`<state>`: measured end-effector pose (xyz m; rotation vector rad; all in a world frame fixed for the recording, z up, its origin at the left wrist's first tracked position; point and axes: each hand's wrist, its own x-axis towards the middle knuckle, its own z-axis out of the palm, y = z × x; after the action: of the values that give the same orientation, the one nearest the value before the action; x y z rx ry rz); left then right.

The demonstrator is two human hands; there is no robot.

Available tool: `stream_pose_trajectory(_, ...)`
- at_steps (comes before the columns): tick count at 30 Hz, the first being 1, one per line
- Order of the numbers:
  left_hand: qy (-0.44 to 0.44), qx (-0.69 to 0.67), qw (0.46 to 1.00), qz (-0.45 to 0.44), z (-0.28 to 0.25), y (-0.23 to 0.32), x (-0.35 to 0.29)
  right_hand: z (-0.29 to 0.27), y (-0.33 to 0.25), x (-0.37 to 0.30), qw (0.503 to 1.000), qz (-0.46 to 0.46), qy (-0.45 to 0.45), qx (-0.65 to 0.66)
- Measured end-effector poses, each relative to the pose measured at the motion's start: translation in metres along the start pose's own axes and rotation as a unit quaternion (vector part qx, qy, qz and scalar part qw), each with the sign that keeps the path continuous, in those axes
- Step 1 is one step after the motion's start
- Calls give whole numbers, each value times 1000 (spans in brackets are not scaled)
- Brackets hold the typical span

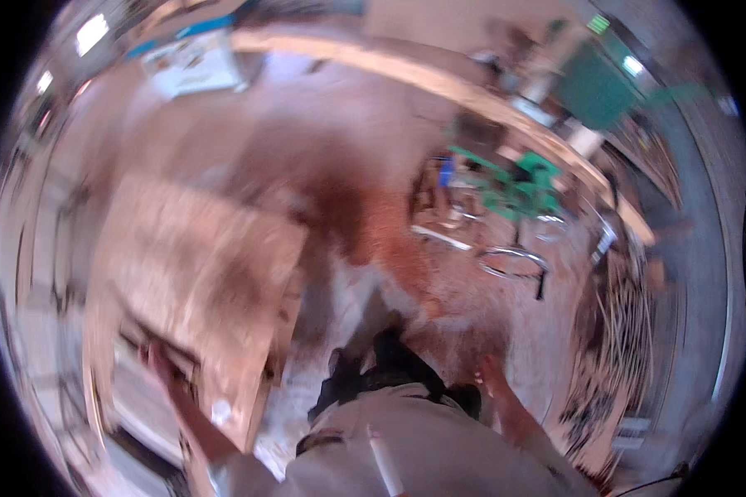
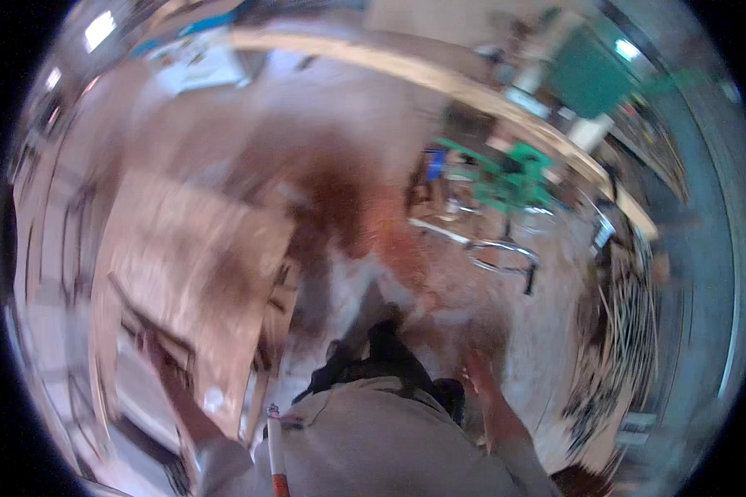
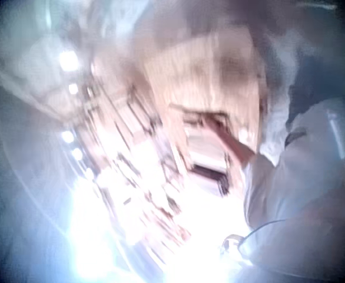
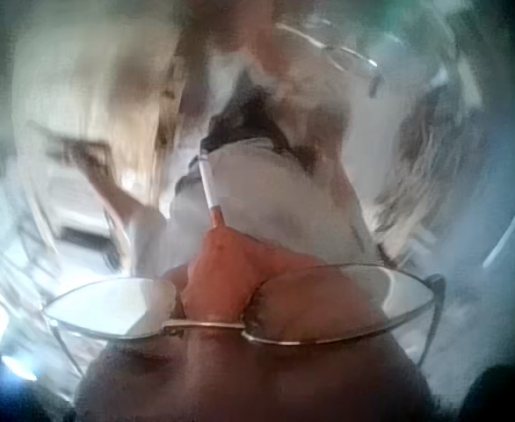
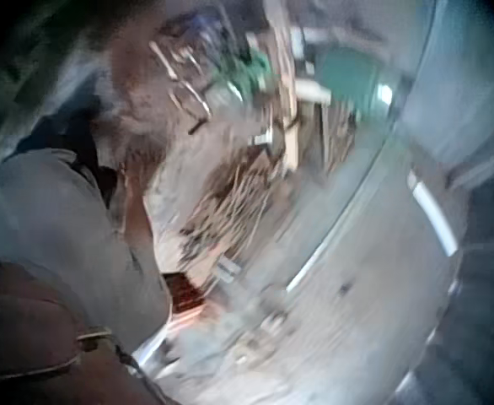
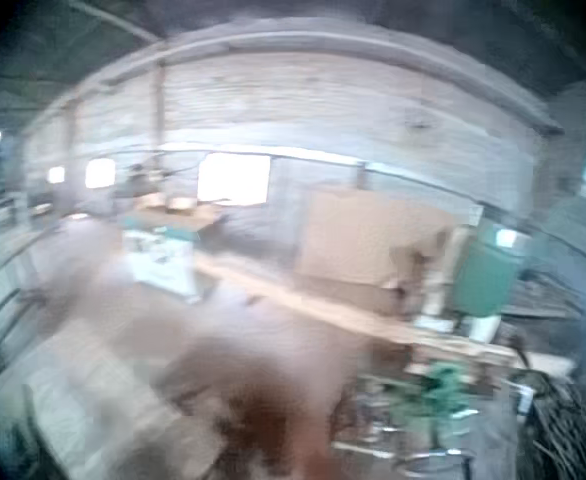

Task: The person repeatedly picks up wooden planks from a stack, places them under a drill press, and drills holes into them. After drilling, the person removes the plank and places it on a separate stack of finished pieces. This cycle is repeated for multiple planks.

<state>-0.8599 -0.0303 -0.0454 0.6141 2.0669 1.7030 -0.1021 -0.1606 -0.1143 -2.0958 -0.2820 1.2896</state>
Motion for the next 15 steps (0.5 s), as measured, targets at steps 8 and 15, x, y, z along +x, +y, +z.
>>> stream_pose_trajectory(8,-305,-50,951,-2,220,109,-128,-43,-48,100,997,-17,-33,-71)
stream_pose_trajectory(15,-560,-37,827,-31,366,154,-216,-74,-95,98,997,-43,-18,57)
